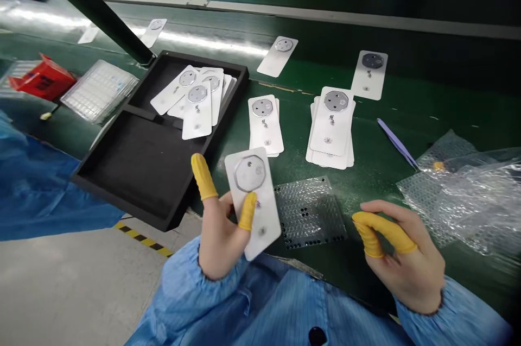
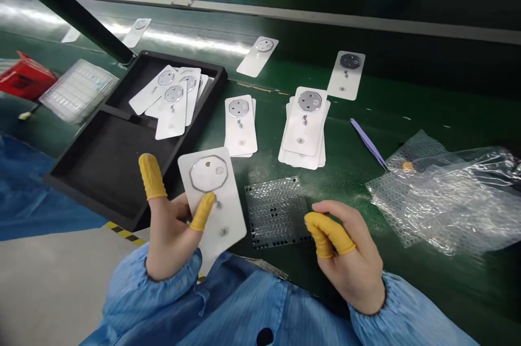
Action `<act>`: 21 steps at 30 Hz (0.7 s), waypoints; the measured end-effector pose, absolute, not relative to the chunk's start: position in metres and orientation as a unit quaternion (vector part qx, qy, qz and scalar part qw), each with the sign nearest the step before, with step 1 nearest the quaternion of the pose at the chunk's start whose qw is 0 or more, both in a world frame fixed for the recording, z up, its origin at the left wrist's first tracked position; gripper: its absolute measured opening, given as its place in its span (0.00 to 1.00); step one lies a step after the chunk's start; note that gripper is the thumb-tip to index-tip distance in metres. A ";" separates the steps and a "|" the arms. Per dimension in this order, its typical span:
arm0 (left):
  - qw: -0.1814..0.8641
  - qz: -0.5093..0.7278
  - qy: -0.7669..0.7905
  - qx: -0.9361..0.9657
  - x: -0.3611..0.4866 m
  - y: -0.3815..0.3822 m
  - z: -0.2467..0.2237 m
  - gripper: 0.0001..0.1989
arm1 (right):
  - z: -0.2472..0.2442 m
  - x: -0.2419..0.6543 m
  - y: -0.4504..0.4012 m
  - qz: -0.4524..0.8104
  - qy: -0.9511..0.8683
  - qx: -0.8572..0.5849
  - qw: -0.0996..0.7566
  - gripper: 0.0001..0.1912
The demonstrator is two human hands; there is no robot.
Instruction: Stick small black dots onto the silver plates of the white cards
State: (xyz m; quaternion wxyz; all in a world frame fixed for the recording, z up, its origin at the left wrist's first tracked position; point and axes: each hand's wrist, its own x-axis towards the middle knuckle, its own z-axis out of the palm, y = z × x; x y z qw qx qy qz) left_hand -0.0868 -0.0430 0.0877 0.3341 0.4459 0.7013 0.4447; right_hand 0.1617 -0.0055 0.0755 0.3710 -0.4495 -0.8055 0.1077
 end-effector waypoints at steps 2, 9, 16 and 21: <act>0.387 0.453 0.665 0.450 -0.072 -0.049 0.098 0.25 | 0.085 0.151 -0.007 0.103 -0.805 -0.430 0.395 0.19; 0.467 0.437 0.557 0.531 -0.034 -0.045 0.112 0.19 | 0.080 0.144 -0.012 0.175 -0.831 -0.379 0.367 0.28; 0.370 0.493 0.547 0.566 -0.027 -0.044 0.110 0.05 | 0.095 0.144 -0.015 0.249 -0.805 -0.383 0.379 0.25; 0.274 0.517 0.557 0.590 -0.022 -0.044 0.109 0.04 | 0.093 0.141 -0.017 0.177 -0.829 -0.363 0.387 0.23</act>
